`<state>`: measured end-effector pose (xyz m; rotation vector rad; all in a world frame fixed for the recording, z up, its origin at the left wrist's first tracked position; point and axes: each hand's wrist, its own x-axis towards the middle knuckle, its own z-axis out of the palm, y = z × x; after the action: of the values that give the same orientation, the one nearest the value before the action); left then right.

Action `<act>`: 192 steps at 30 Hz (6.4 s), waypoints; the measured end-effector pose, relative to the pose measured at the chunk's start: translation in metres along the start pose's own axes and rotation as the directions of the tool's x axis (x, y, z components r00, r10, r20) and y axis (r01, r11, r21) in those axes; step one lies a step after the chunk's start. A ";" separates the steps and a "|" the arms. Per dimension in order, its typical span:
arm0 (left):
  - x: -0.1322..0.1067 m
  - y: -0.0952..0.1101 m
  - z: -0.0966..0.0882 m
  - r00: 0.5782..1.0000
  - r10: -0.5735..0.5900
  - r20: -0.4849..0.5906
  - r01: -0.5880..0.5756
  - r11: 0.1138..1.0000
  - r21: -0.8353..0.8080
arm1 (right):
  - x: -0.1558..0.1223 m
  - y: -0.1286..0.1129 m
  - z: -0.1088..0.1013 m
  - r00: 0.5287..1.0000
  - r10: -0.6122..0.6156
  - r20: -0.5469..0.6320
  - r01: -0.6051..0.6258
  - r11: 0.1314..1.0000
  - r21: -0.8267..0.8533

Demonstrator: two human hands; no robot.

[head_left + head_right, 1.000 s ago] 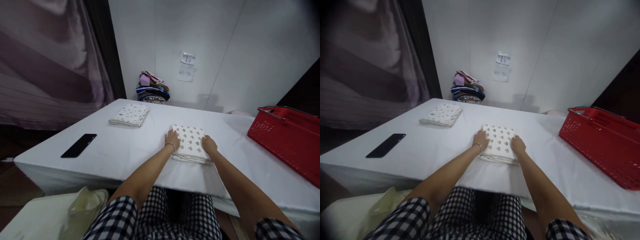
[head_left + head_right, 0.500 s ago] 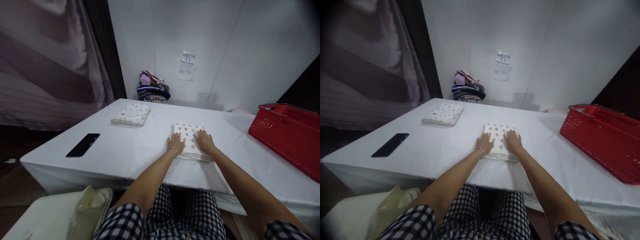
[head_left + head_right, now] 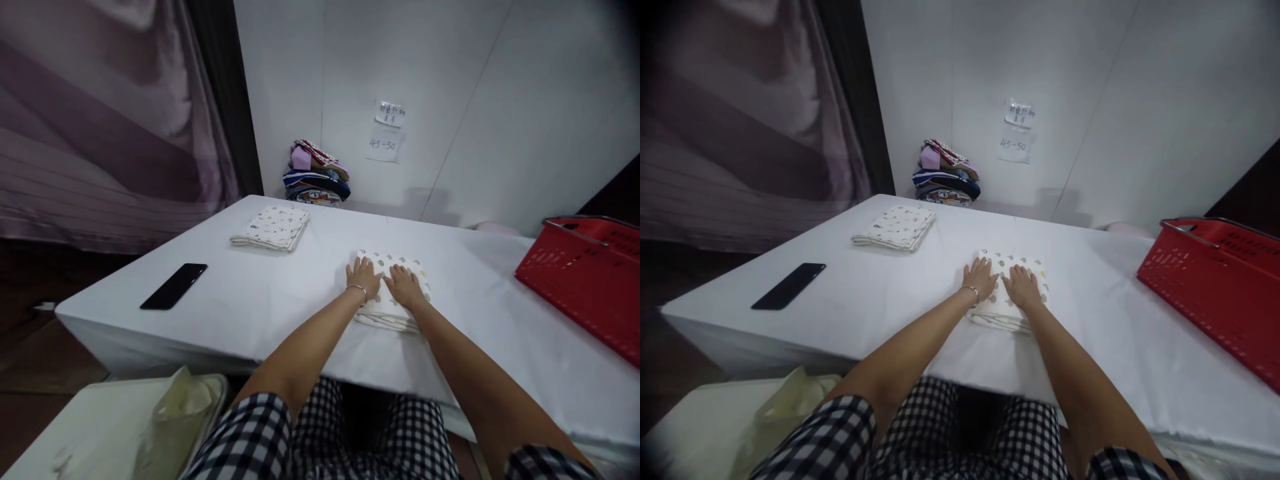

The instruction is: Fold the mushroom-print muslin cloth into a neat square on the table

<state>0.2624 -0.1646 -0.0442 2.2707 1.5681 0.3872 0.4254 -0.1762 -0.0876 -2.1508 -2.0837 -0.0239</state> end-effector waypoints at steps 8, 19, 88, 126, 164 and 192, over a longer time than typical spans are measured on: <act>0.032 -0.019 0.020 0.995 -0.073 0.070 0.074 0.997 -0.018 | -0.001 0.000 0.000 1.000 0.007 -0.001 -0.007 1.000 0.020; -0.007 -0.028 0.009 0.994 0.003 0.106 0.003 0.998 -0.061 | -0.013 0.000 -0.024 0.986 -0.006 0.166 -0.016 0.992 0.128; -0.089 -0.063 0.024 0.921 0.054 -0.385 -0.202 0.913 -0.354 | -0.158 0.048 0.002 0.840 0.464 -0.283 -0.054 0.589 0.806; -0.087 -0.064 0.026 0.936 0.151 -0.317 -0.265 0.897 -0.353 | -0.167 0.030 -0.016 0.883 0.342 -0.321 -0.202 0.896 0.396; -0.085 -0.024 0.019 0.841 0.470 -0.268 -0.434 0.882 0.185 | -0.161 0.029 -0.014 0.903 0.333 -0.272 -0.249 0.921 0.300; -0.088 -0.016 0.027 0.792 0.555 -0.254 -0.518 0.831 0.200 | -0.162 0.032 -0.008 0.827 0.130 -0.546 0.028 0.962 0.272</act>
<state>0.2298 -0.2460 -0.0776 2.8511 1.0417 0.8456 0.4519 -0.3385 -0.1009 -1.7555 -1.5833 -0.3110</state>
